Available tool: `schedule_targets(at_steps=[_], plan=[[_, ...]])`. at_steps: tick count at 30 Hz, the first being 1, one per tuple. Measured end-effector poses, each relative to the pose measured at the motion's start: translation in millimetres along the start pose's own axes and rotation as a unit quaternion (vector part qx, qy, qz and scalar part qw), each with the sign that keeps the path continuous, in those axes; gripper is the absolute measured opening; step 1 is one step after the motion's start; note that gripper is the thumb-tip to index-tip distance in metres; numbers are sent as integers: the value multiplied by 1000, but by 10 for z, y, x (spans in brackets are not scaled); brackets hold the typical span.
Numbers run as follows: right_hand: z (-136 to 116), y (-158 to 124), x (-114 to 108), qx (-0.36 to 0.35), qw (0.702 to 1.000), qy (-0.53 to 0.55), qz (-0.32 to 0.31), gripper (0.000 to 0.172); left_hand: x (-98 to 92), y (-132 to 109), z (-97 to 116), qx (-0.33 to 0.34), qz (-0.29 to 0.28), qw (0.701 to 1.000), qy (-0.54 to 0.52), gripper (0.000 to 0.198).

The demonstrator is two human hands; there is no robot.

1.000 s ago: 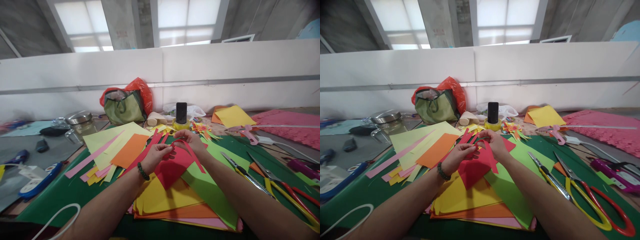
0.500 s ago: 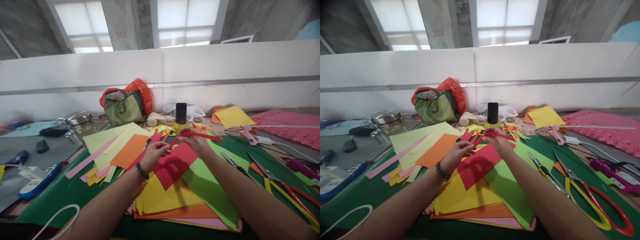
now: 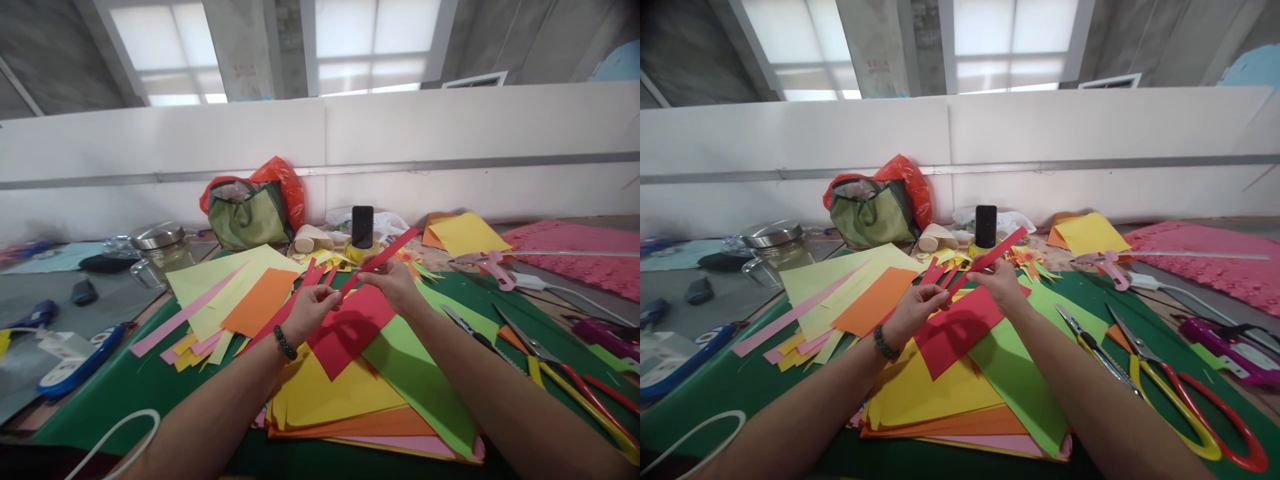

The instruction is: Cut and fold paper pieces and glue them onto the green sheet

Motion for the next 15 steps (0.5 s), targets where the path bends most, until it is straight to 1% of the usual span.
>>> schedule_targets(at_steps=[3, 5, 8, 11, 13, 15], plan=[[-7, -26, 43, -2, 1000, -22, -16, 38, 13, -4, -2, 2, -6, 1000, 8, 25], [-13, -55, 88, -2, 999, -40, -37, 36, 25, 4, -19, 7, -4, 1000, 3, 30], [-17, -97, 146, -4, 996, -57, -64, 32, 33, 21, -55, 33, 18, 999, 15, 37], [-8, -111, 162, -10, 995, -72, -73, 29, 35, 23, -77, 56, 41, 996, 53, 36], [3, -106, 153, -26, 993, -93, -72, 25, 42, 19, -80, 53, 33, 996, 64, 35], [20, -97, 143, -53, 990, -113, -72, 21, 47, 17, -73, 40, 17, 998, 47, 33]])
Point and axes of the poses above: each hand's wrist, its own y-axis towards the middle knuckle, its own x-axis out of the palm, z = x × y, the point moved 3 cm from there along y, towards the middle knuckle, and after that the axes turned 13 degrees about -x, right-handed, at the moved point
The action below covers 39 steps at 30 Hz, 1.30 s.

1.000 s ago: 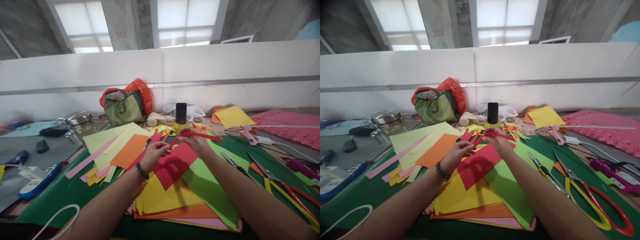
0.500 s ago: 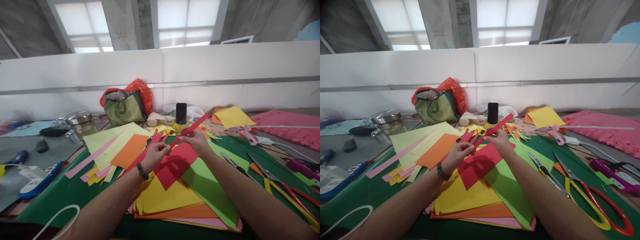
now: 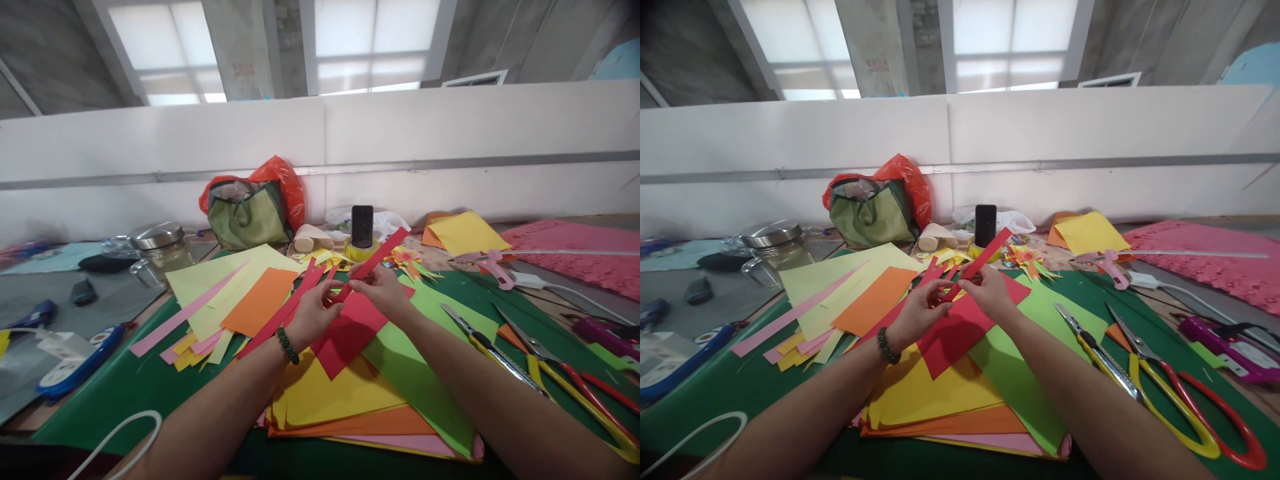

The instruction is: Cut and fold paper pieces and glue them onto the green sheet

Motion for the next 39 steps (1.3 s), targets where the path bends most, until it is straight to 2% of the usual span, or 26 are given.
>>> schedule_targets(at_steps=[4, 12, 14, 17, 19, 22, 26, 29, 35, 37, 39], plan=[[40, -1, -3, -48, 998, -33, 0, 18, -3, 13, 12, -44, -40, 995, -77, 35], [19, -9, -20, -116, 982, -144, -23, 24, 6, -24, 54, -129, -96, 971, -177, 54], [4, -15, -20, -129, 981, -146, -24, 25, 13, -25, 43, -181, -98, 958, -198, 51], [-45, -35, -16, -158, 974, -163, -22, 24, 21, -7, -16, -259, -105, 933, -226, 59], [-79, -56, -6, -172, 966, -192, -39, 22, 16, 9, -48, -256, -108, 934, -226, 57], [-96, -92, 21, -180, 955, -221, -82, 23, 23, 7, -63, -215, -124, 946, -209, 42], [-46, -91, 29, -168, 957, -213, -105, 29, 54, -28, -30, -195, -150, 944, -218, 29], [12, -21, -21, -126, 971, -186, -83, 26, 64, -29, -1, -192, -177, 939, -223, 27], [64, 124, -199, -57, 993, -101, 1, 41, 51, -49, 9, -208, -232, 920, -238, 26], [35, 122, -226, -77, 989, -121, 16, 41, 52, -72, 25, -211, -247, 915, -240, 23], [-21, 91, -210, -126, 976, -175, 2, 40, 53, -86, 40, -213, -255, 914, -233, 17]])
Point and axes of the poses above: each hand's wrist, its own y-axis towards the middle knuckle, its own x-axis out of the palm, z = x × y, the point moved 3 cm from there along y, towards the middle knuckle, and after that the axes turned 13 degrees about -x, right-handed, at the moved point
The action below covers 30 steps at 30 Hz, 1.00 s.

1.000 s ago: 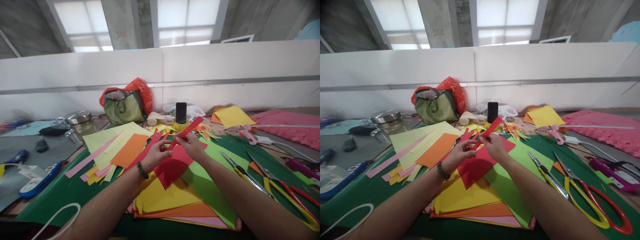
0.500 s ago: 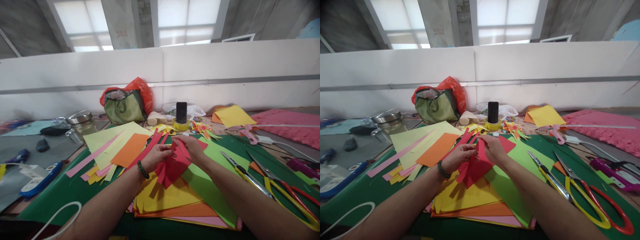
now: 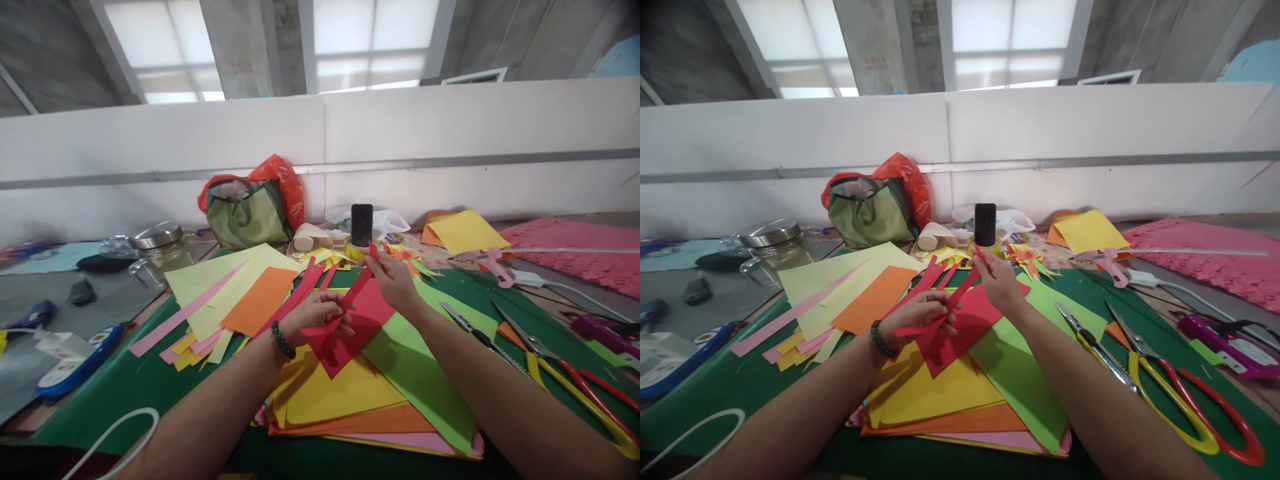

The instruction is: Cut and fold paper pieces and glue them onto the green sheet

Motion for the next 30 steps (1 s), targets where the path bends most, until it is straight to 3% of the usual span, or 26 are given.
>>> schedule_targets(at_steps=[6, 10, 12, 16, 18, 21, 24, 27, 30], plan=[[-184, -91, 98, -138, 980, -81, -114, 40, -45, 36, 2, -29, -3, 999, -43, 12], [-200, -122, 136, -202, 948, -168, -181, 46, -88, 57, 5, -40, 17, 996, -72, 51], [-205, -135, 152, -230, 925, -220, -209, 50, -83, 47, 14, -29, 30, 997, -62, 61], [-260, -160, 164, -280, 886, -276, -246, 51, -46, 12, 34, 8, 41, 999, -31, 42], [-294, -164, 154, -289, 887, -255, -253, 49, -42, 6, 41, 25, 44, 998, -23, 36], [-307, -137, 116, -236, 936, -138, -222, 48, -73, 15, 37, 28, 65, 997, -37, 37], [-226, -98, 99, -63, 987, 26, -145, 41, -101, 23, 34, 40, 83, 995, -50, 37], [-146, -109, 160, 87, 982, 134, -102, 49, -85, 28, 29, 59, 74, 995, -35, 38], [-125, -130, 212, 140, 972, 175, -71, 51, -48, 39, 13, 64, 60, 996, -29, 43]])
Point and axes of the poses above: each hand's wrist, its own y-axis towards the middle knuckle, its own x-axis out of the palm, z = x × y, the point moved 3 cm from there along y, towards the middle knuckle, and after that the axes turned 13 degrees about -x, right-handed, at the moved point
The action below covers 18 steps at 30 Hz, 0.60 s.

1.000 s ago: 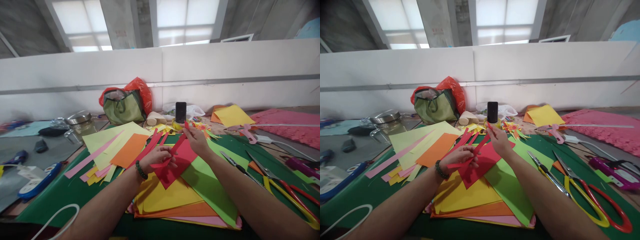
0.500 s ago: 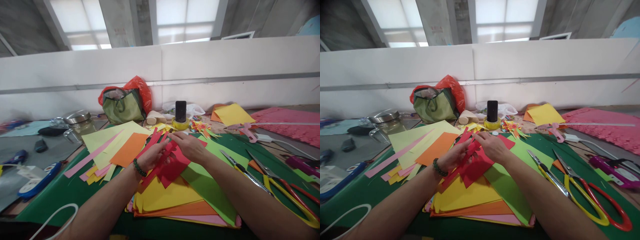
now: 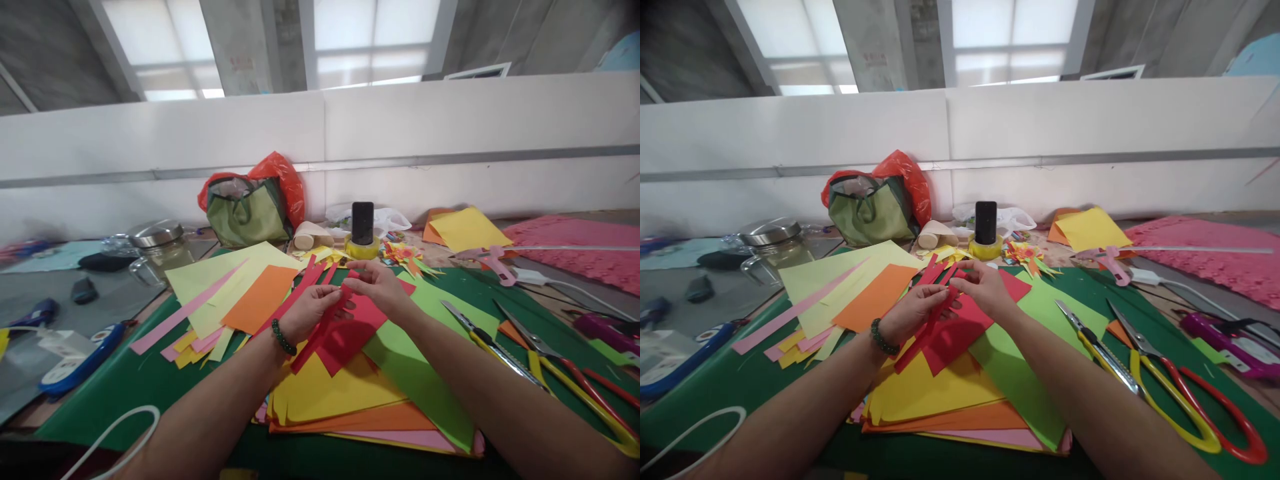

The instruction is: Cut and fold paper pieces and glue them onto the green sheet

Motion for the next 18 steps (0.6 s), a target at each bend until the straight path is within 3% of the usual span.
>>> schedule_targets(at_steps=[5, 9, 18], plan=[[-2, -6, -17, 12, 998, 31, 59, 50, 33, 3, -25, 4, 18, 1000, 18, 46], [-14, -10, -7, 24, 997, 56, 57, 54, 35, 9, -43, 7, 23, 998, 51, 44], [-28, -67, 94, -10, 999, 21, 50, 50, 42, 44, -88, 7, -6, 1000, 16, 49]])
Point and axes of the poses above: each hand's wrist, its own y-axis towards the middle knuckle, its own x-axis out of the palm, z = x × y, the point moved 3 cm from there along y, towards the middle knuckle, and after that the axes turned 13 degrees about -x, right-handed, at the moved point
